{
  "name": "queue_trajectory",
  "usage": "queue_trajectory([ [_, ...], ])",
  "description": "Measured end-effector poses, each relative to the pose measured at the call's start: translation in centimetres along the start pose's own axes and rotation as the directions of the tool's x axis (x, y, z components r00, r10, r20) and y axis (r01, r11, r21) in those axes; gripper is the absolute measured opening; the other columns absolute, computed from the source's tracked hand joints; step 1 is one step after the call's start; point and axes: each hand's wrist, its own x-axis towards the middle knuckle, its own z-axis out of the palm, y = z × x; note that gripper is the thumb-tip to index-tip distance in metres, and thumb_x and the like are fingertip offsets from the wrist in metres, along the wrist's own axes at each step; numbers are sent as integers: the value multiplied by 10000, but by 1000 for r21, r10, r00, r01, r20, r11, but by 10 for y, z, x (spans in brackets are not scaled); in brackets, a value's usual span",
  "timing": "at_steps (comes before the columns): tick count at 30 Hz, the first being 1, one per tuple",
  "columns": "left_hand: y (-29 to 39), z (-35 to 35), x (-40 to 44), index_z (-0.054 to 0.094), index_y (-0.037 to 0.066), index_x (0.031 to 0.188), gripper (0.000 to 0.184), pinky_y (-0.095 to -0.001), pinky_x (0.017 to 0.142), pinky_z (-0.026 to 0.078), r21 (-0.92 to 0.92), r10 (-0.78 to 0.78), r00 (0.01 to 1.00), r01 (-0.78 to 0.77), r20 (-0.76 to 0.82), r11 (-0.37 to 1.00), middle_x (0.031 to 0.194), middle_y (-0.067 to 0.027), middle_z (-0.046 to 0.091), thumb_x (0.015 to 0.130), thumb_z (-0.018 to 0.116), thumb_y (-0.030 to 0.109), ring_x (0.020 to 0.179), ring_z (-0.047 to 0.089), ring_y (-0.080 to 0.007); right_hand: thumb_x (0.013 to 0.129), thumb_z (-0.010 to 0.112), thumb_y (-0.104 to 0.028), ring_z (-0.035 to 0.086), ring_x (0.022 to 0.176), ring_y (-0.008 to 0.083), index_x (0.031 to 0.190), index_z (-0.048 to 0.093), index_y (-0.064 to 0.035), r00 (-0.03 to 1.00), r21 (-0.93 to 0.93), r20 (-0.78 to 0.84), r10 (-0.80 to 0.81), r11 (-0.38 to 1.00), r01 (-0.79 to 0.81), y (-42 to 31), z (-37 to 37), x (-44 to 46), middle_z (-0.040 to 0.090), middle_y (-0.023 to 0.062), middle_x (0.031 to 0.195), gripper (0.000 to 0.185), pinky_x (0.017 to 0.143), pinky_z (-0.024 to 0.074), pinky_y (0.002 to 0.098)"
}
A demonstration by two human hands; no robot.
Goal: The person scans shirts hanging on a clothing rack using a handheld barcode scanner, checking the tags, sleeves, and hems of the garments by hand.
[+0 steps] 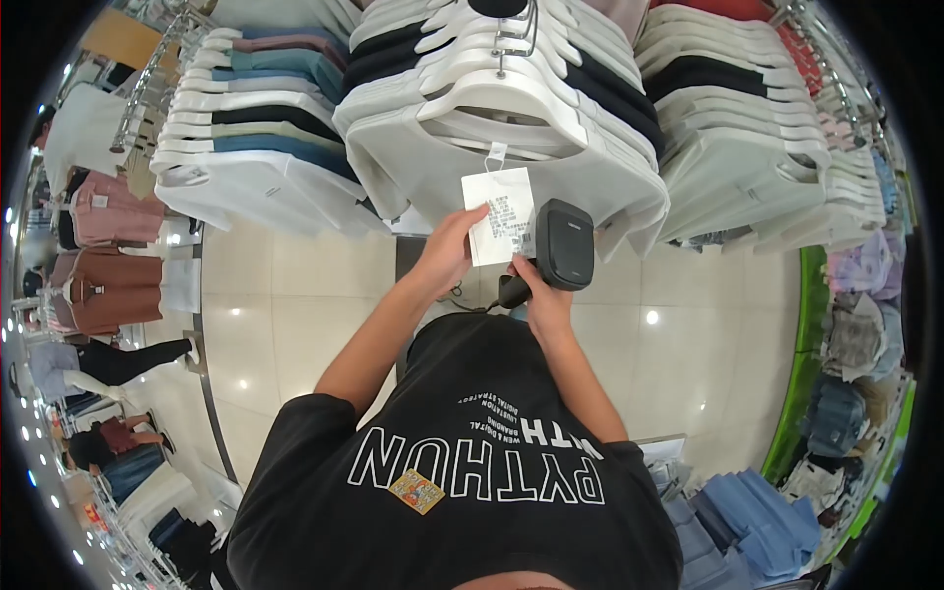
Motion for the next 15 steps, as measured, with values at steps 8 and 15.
queue_trajectory([
  [8, 11, 29, 5, 291, 82, 1357, 713, -436, 961, 353, -399, 67, 963, 44, 259, 916, 1248, -194, 469, 885, 197, 607, 1141, 470, -305, 773, 622, 39, 552, 727, 141, 1036, 534, -9, 995, -51, 0, -99, 994, 99, 4, 5, 2, 579, 65, 852, 281, 660, 460, 273],
  [15, 5, 17, 11, 260, 106, 1367, 809, -469, 898, 410, -346, 125, 923, 9, 364, 938, 1183, -201, 503, 832, 93, 689, 1031, 543, -343, 779, 617, 30, 543, 713, 122, 1120, 502, 8, 939, -305, 49, -340, 890, 338, -8, -3, -6, 577, 77, 912, 361, 636, 460, 257],
])
